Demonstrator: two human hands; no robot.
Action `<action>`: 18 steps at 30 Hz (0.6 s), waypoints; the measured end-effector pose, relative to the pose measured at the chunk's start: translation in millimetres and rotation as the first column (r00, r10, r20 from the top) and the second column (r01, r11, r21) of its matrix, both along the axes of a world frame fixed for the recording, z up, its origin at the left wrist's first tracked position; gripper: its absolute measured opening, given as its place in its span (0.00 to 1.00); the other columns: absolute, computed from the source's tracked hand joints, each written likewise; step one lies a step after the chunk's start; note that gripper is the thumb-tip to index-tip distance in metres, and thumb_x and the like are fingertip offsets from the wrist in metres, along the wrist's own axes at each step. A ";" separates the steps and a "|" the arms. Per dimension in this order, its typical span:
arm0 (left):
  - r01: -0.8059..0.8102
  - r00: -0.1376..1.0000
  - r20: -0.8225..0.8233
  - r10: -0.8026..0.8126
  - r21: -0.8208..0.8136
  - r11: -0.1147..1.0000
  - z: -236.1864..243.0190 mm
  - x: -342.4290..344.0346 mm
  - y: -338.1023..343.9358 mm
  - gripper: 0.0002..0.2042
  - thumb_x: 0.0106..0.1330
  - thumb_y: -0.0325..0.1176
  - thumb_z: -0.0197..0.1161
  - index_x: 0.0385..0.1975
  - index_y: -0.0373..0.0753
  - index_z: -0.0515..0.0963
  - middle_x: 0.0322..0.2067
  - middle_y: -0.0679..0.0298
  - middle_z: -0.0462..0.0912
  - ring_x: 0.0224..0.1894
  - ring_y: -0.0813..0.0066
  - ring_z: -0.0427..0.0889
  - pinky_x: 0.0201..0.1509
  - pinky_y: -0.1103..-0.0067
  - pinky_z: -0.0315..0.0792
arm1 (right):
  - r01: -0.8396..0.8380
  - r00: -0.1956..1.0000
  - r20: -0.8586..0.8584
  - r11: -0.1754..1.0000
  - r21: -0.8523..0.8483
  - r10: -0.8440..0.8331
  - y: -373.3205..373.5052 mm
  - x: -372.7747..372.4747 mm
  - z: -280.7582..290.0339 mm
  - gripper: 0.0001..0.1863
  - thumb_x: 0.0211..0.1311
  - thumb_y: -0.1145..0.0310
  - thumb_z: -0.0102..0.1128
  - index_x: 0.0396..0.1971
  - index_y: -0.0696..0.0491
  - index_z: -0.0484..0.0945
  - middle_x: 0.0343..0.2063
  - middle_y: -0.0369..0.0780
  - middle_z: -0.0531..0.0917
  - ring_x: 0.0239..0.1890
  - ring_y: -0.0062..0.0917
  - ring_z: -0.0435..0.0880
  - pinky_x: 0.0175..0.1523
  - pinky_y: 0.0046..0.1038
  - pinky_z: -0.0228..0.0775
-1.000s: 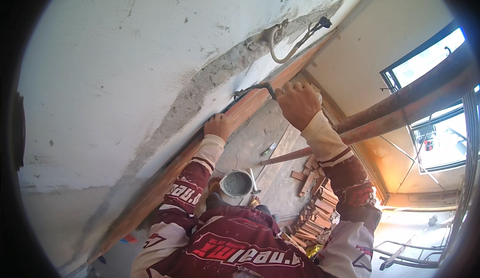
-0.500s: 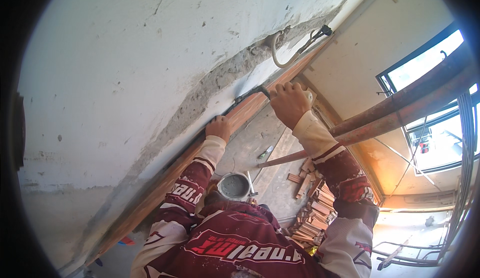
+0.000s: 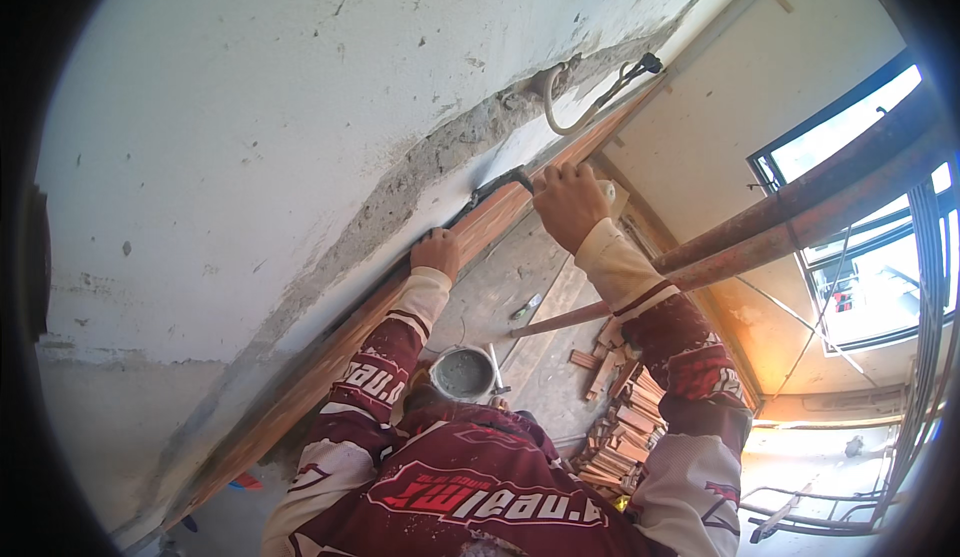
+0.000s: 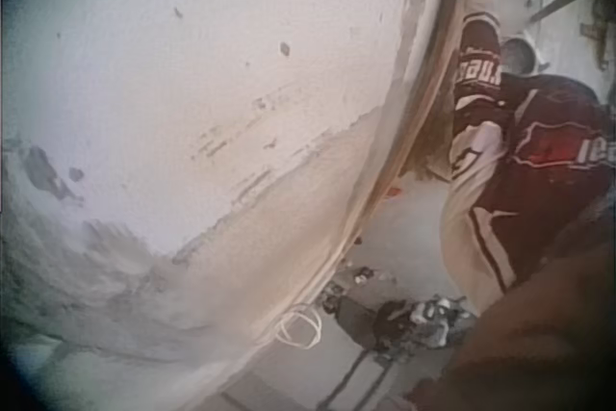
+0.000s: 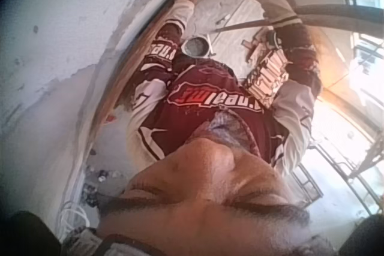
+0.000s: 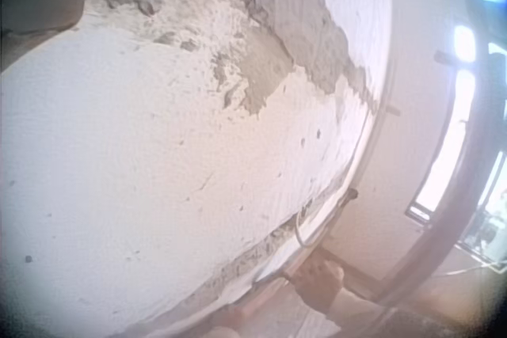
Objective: The person applies cement to the back of a terracotta tile using a trowel, then places and presses the tile onto a partially tiled wall. They repeat this process, adjusting tiles and applying cement to ensure proper alignment and adhesion.
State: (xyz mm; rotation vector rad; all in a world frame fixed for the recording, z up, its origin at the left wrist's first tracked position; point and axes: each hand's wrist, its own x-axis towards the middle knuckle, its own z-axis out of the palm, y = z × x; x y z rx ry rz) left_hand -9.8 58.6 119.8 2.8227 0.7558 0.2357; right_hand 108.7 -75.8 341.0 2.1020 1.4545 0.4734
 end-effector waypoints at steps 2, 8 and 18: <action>-0.005 1.000 0.008 0.005 0.002 1.000 -1.1 -0.3 -0.2 0.09 0.60 0.32 0.57 0.38 0.39 0.79 0.39 0.61 0.81 0.40 0.66 0.83 0.40 0.72 0.78 | -0.002 1.000 0.005 1.000 -0.011 0.002 -0.2 -0.6 -2.6 0.12 0.54 0.69 0.56 0.40 0.52 0.79 0.36 0.38 0.80 0.42 0.30 0.78 0.47 0.32 0.69; -0.003 1.000 -0.001 0.003 -0.011 1.000 1.2 -1.1 -0.1 0.08 0.61 0.32 0.57 0.38 0.40 0.80 0.39 0.61 0.81 0.40 0.65 0.83 0.41 0.72 0.78 | 0.022 0.999 -0.029 0.999 -0.026 -0.023 -0.5 -0.8 -10.3 0.13 0.56 0.69 0.55 0.41 0.52 0.79 0.36 0.38 0.80 0.42 0.30 0.79 0.47 0.33 0.68; -0.005 0.999 -0.032 0.004 -0.033 0.999 5.0 -0.6 0.2 0.09 0.62 0.32 0.57 0.39 0.40 0.79 0.40 0.61 0.81 0.41 0.65 0.83 0.42 0.72 0.78 | -0.057 0.998 0.037 0.998 0.013 0.056 2.4 1.7 -14.6 0.09 0.54 0.67 0.55 0.33 0.51 0.81 0.32 0.35 0.80 0.38 0.26 0.78 0.41 0.30 0.65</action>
